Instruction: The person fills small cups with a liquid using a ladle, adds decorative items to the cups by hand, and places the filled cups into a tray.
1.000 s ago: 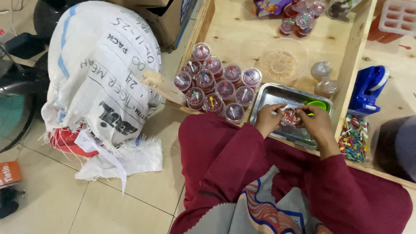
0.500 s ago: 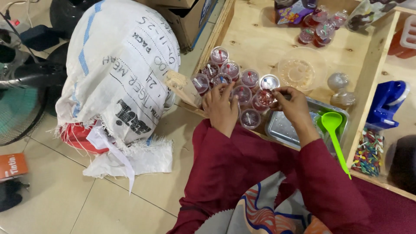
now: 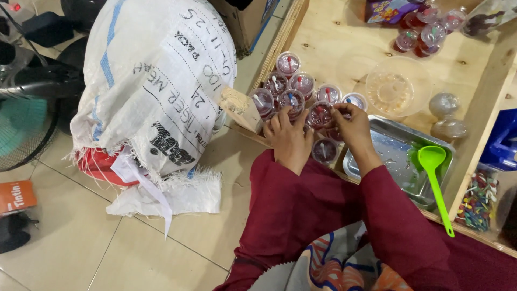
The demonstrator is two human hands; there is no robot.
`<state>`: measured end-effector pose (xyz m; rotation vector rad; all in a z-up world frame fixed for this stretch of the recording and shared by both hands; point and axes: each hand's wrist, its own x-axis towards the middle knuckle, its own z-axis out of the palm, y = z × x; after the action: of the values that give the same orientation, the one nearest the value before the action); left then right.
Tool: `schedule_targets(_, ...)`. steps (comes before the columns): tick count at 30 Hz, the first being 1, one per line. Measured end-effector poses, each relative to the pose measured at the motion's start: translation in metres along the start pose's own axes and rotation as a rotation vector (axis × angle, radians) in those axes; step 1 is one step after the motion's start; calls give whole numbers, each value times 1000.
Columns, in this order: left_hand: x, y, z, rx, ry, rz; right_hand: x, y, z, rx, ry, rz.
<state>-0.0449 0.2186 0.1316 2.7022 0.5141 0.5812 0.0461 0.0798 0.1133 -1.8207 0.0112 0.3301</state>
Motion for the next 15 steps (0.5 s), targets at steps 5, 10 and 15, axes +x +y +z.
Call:
schedule_targets(5,0,2,-4,-2,-51,-3,-3,-8,11,-81,-28,-10)
schedule_targets(10,-2,0,-3,-23,-94,-13,-4,-7,13,-21,-64,-19)
schedule_targets(15,-2,-2,-1,-36,-126,-19,1,5,14,-18,-85,-45)
